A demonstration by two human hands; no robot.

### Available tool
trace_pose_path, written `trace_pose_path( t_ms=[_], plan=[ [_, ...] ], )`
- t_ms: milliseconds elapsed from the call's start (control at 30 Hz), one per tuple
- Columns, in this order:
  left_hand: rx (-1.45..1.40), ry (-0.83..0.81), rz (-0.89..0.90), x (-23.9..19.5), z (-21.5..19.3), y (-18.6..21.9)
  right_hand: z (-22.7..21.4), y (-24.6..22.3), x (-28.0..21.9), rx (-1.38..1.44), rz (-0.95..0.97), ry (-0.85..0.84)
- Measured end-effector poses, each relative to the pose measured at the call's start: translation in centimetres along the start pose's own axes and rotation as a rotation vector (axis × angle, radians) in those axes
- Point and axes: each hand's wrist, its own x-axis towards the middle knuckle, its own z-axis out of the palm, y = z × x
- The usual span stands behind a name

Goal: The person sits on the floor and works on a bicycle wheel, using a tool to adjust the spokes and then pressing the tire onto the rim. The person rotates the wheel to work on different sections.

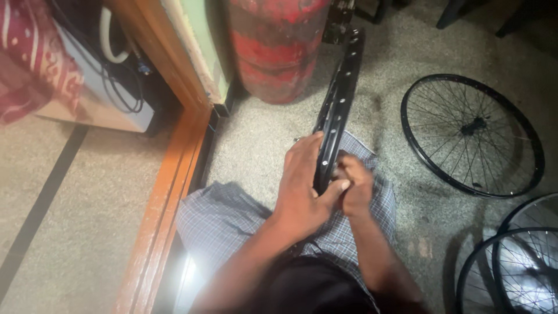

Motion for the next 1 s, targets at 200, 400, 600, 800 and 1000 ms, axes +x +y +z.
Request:
trace_pose_path(
  t_ms=[200, 400, 600, 800, 1000],
  plan=[
    [0.033, -0.012, 0.022, 0.0, 0.5, 0.1, 2.5, -2.7, 0.4, -0.246, -0.123, -0.044],
    [0.019, -0.007, 0.030, -0.4, 0.5, 0.2, 3.6, -3.3, -1.1, -0.359, -0.619, -0.162],
    [0.020, -0.018, -0.020, -1.0, 0.8, 0.7, 3.1, -3.0, 0.8, -0.466, -0.013, -0.037],
    [0.066, 0.005, -0.035, -1.3, 0.3, 0.4, 3.2, -4.4, 1.2, -0.317, 0.051, -0.404],
    [0.074, 0.032, -0.042, -1.5, 0.2, -0.3, 4.7, -3.5, -0.9, -0.268, -0.645, -0.242]
  ],
)
